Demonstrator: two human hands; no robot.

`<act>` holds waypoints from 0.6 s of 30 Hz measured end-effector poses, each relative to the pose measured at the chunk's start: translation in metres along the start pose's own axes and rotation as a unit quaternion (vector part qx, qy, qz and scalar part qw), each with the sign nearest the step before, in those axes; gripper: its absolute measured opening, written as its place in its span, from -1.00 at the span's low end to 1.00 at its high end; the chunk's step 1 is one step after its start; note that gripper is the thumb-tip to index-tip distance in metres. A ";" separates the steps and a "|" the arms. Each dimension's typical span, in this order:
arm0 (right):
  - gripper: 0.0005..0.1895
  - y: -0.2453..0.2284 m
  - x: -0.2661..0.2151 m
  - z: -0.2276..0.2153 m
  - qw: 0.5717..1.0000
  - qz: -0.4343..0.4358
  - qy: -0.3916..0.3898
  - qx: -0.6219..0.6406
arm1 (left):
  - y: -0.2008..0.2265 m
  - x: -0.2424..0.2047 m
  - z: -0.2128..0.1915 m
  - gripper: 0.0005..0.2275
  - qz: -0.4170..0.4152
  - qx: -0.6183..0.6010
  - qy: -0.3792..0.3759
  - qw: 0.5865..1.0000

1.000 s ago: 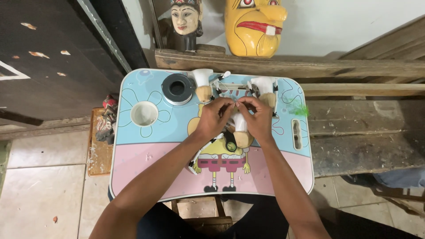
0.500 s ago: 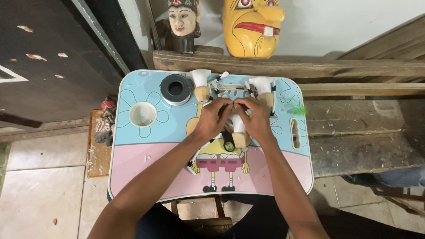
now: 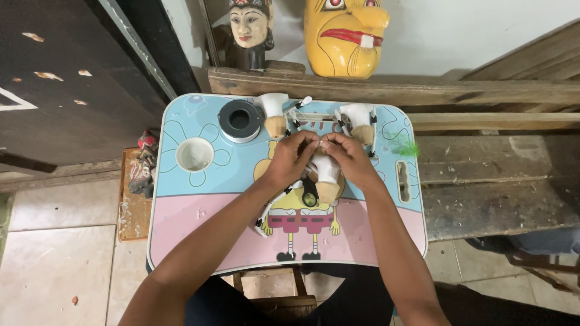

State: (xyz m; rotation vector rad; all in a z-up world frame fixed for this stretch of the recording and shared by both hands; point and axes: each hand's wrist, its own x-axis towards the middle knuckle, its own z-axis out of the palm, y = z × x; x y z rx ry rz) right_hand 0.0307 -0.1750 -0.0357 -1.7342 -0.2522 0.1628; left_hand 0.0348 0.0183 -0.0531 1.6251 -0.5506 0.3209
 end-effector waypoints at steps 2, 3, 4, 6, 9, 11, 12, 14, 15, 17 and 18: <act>-0.80 0.000 -0.001 0.002 1.000 0.008 0.008 0.022 | 0.000 -0.001 0.003 -0.93 0.005 -0.004 0.004 1.000; -0.81 -0.001 0.000 0.003 0.999 0.015 0.010 0.044 | 0.000 -0.001 0.003 -0.93 0.010 -0.005 0.012 1.000; -0.81 0.000 0.001 0.002 0.999 0.013 0.009 0.043 | 0.003 0.001 0.004 -0.93 0.011 -0.004 0.013 1.000; -0.81 0.004 0.001 0.003 0.997 0.030 0.025 0.070 | 0.011 0.000 0.005 -0.93 0.032 0.020 0.024 0.999; -0.82 0.000 0.001 0.005 0.996 0.026 0.037 0.079 | 0.015 0.000 0.001 -0.92 0.040 0.035 0.017 0.998; -0.81 0.003 0.001 0.004 0.996 0.026 0.041 0.075 | 0.014 0.000 0.000 -0.91 0.039 0.025 0.015 0.999; -0.80 0.004 0.002 0.004 0.996 0.027 0.044 0.070 | 0.014 0.000 -0.001 -0.91 0.038 0.016 0.014 0.999; -0.81 -0.001 0.001 0.007 0.996 0.024 0.055 0.062 | 0.014 0.000 -0.001 -0.90 0.036 0.006 0.016 0.999; -0.83 -0.004 0.000 0.008 0.996 0.021 0.067 0.054 | 0.014 0.001 -0.001 -0.90 0.034 -0.006 0.016 0.999; -0.84 -0.007 -0.001 0.010 0.996 0.016 0.072 0.046 | 0.011 0.001 0.000 -0.90 0.031 -0.010 0.020 0.999; -0.84 -0.009 -0.002 0.012 0.996 0.011 0.077 0.038 | 0.010 0.000 0.000 -0.90 0.027 -0.013 0.024 0.999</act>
